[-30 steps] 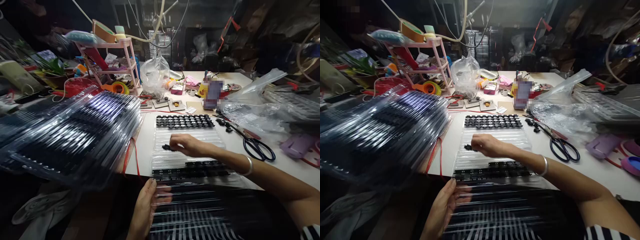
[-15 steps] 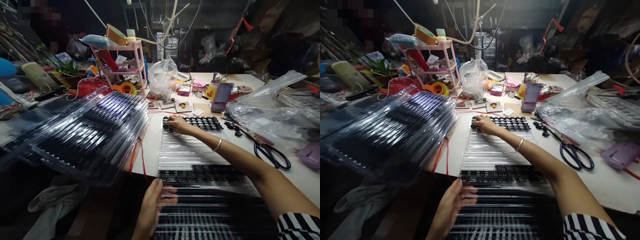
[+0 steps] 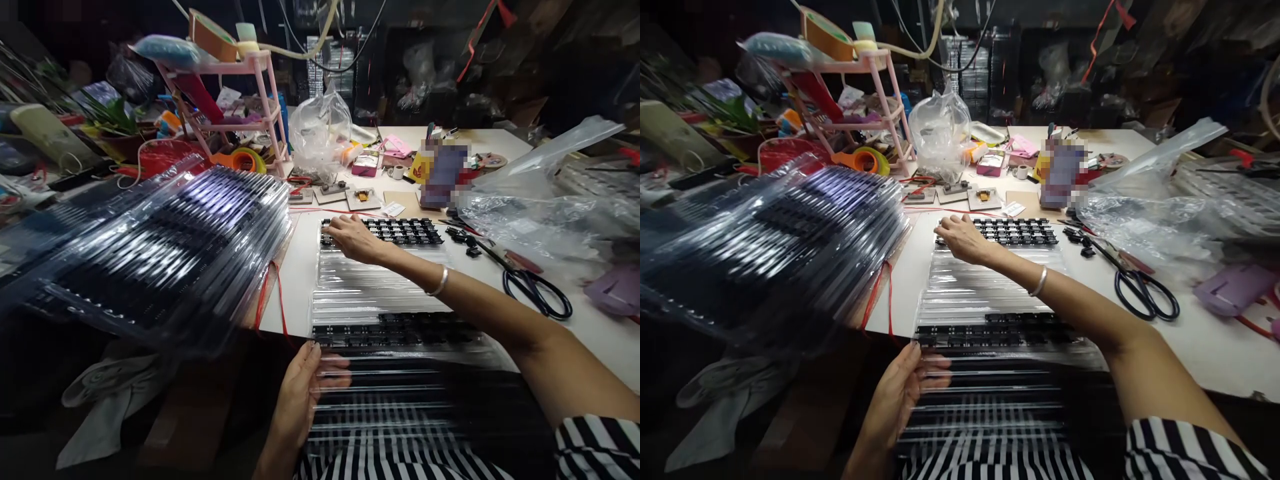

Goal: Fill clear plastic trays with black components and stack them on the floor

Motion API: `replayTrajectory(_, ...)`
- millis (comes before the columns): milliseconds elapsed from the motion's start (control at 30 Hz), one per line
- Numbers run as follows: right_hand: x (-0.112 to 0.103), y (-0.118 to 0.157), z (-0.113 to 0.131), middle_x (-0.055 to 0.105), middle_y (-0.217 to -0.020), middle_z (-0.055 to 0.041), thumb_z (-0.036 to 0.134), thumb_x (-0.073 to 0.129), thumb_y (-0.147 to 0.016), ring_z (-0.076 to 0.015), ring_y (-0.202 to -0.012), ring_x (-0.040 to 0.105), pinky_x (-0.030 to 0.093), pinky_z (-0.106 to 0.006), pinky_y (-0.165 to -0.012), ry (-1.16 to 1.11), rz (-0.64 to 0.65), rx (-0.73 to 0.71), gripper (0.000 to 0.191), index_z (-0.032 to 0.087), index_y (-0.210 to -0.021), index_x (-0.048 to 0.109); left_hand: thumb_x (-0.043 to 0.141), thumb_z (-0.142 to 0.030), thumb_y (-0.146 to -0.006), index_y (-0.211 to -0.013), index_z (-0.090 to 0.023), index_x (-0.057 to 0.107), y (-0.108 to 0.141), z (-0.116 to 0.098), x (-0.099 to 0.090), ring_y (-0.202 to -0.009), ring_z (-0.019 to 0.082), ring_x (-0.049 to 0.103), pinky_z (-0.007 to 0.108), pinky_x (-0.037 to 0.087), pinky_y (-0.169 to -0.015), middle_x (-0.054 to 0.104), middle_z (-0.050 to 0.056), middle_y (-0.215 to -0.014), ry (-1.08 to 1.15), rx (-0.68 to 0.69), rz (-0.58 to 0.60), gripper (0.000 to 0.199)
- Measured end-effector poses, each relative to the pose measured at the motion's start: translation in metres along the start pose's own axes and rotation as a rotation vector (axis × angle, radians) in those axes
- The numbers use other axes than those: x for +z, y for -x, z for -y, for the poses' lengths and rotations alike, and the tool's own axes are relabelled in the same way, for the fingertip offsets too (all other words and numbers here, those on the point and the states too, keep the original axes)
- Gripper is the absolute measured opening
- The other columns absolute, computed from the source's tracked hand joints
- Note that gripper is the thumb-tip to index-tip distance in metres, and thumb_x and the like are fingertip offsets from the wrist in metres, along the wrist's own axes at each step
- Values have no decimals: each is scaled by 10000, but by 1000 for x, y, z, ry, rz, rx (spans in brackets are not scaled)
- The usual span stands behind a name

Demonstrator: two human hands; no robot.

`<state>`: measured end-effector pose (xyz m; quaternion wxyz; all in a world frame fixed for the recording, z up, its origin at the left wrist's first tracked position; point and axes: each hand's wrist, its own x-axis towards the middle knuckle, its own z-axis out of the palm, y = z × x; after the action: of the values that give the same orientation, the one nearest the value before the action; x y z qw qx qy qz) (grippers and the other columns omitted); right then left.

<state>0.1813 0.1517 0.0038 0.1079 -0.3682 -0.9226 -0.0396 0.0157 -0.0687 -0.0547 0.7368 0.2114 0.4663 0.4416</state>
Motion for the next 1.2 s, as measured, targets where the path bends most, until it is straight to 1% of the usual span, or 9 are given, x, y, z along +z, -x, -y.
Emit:
replayTrajectory(100, -21, 31, 21, 595, -980, -119, 171, 389, -941, -206, -842, 476, 258, -337, -741, -60, -63, -83, 264, 120, -1097, 595, 546, -399, -866, -956, -120, 552, 0, -1, 1, -777, 240, 668, 400, 542, -731, 698, 146, -889, -6, 2, 8, 294)
replayTrajectory(267, -31, 83, 72, 608, -831, -65, 148, 440, -918, -153, -713, 488, 305, -291, -685, -288, 138, -203, 200, 133, -886, 637, 571, -373, -856, -1009, -107, 564, 4, -4, 4, -817, 241, 659, 388, 533, -750, 691, 139, -900, 20, -3, 2, 307)
replayTrajectory(400, -17, 90, 106, 599, -861, -78, 194, 486, -893, -192, -760, 495, 327, -321, -693, -161, 169, -207, 144, 132, -862, 612, 581, -378, -851, -1033, -98, 590, 10, -4, 5, -896, 254, 645, 395, 517, -802, 682, 153, -973, 51, 3, 25, 334)
replayTrajectory(533, -8, 82, 120, 595, -844, -95, 169, 482, -878, -219, -766, 492, 349, -336, -687, -106, 184, -206, 123, 126, -853, 595, 616, -379, -824, -1004, -108, 615, 13, -2, 5, -875, 257, 652, 404, 511, -811, 689, 140, -957, 48, 2, -6, 325)
replayTrajectory(667, -11, 71, 101, 594, -824, -73, 124, 495, -868, -179, -709, 474, 355, -289, -658, -260, 103, -176, 93, 151, -823, 572, 616, -378, -818, -985, -118, 623, 13, 0, 7, -854, 260, 662, 391, 513, -796, 698, 138, -940, 62, -3, -49, 309)
replayTrajectory(800, -11, 48, 40, 577, -830, -73, 117, 460, -908, -160, -734, 468, 328, -262, -655, -243, -92, 46, 137, 136, -822, 565, 607, -371, -820, -945, -118, 627, 11, 0, 6, -846, 260, 662, 411, 505, -819, 700, 147, -928, 74, 4, -31, 283)
replayTrajectory(933, 2, 27, -15, 581, -882, -99, 121, 497, -888, -191, -804, 459, 304, -296, -695, -88, -63, 100, 120, 121, -821, 596, 571, -369, -845, -987, -114, 612, 10, 1, 4, -844, 251, 658, 409, 504, -816, 696, 151, -946, 64, 4, -17, 295)
replayTrajectory(1033, 9, 23, -28, 578, -889, -95, 125, 500, -880, -192, -804, 454, 290, -295, -680, -64, -17, 94, 155, 125, -777, 615, 554, -363, -854, -1000, -108, 607, 10, 1, 4, -816, 244, 656, 410, 506, -802, 697, 148, -919, 62, 4, -43, 299)
replayTrajectory(1200, 5, 27, -28, 566, -848, -75, 116, 490, -873, -173, -768, 450, 280, -292, -666, -46, 63, 102, 226, 137, -682, 610, 551, -365, -851, -1023, -102, 611, 11, 1, 7, -807, 244, 655, 403, 510, -788, 696, 150, -908, 66, 8, -57, 320)
